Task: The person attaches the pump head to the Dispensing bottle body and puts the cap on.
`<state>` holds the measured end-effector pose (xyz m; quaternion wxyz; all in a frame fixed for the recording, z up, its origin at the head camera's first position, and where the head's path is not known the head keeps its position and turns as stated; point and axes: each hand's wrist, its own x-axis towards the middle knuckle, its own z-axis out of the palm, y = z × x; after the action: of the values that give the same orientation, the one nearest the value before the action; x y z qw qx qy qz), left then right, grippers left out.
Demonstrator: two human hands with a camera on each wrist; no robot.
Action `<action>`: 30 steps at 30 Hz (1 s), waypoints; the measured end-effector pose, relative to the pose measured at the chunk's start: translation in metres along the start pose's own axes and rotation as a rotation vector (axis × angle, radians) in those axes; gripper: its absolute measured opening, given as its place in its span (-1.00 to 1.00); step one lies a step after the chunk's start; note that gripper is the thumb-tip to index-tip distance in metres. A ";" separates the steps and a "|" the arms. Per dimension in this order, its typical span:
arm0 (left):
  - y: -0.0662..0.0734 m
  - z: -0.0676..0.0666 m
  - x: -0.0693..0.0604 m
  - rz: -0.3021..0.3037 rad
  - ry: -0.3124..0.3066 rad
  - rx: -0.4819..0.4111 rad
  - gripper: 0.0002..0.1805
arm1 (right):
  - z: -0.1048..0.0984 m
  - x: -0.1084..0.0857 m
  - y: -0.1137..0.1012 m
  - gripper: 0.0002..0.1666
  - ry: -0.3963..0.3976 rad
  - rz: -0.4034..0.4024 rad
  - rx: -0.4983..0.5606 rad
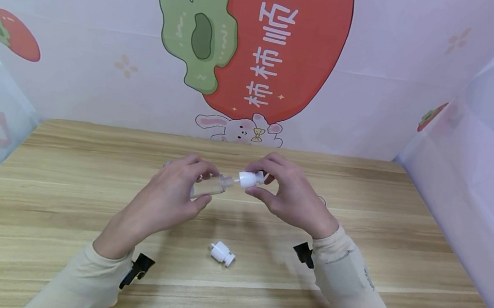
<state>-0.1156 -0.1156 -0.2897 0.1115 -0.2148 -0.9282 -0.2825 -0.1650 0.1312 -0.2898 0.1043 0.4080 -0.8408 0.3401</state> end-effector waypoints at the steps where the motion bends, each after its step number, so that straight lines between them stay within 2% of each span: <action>1: 0.000 0.000 0.000 0.002 0.000 0.000 -0.59 | 0.000 0.000 0.000 -0.58 0.001 -0.001 -0.001; 30: 0.004 0.005 0.000 0.032 -0.006 0.001 -0.58 | 0.005 0.000 -0.003 -0.59 -0.010 -0.027 0.028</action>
<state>-0.1146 -0.1101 -0.2916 0.1136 -0.2306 -0.9251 -0.2796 -0.1626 0.1269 -0.2916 0.0989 0.4223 -0.8310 0.3483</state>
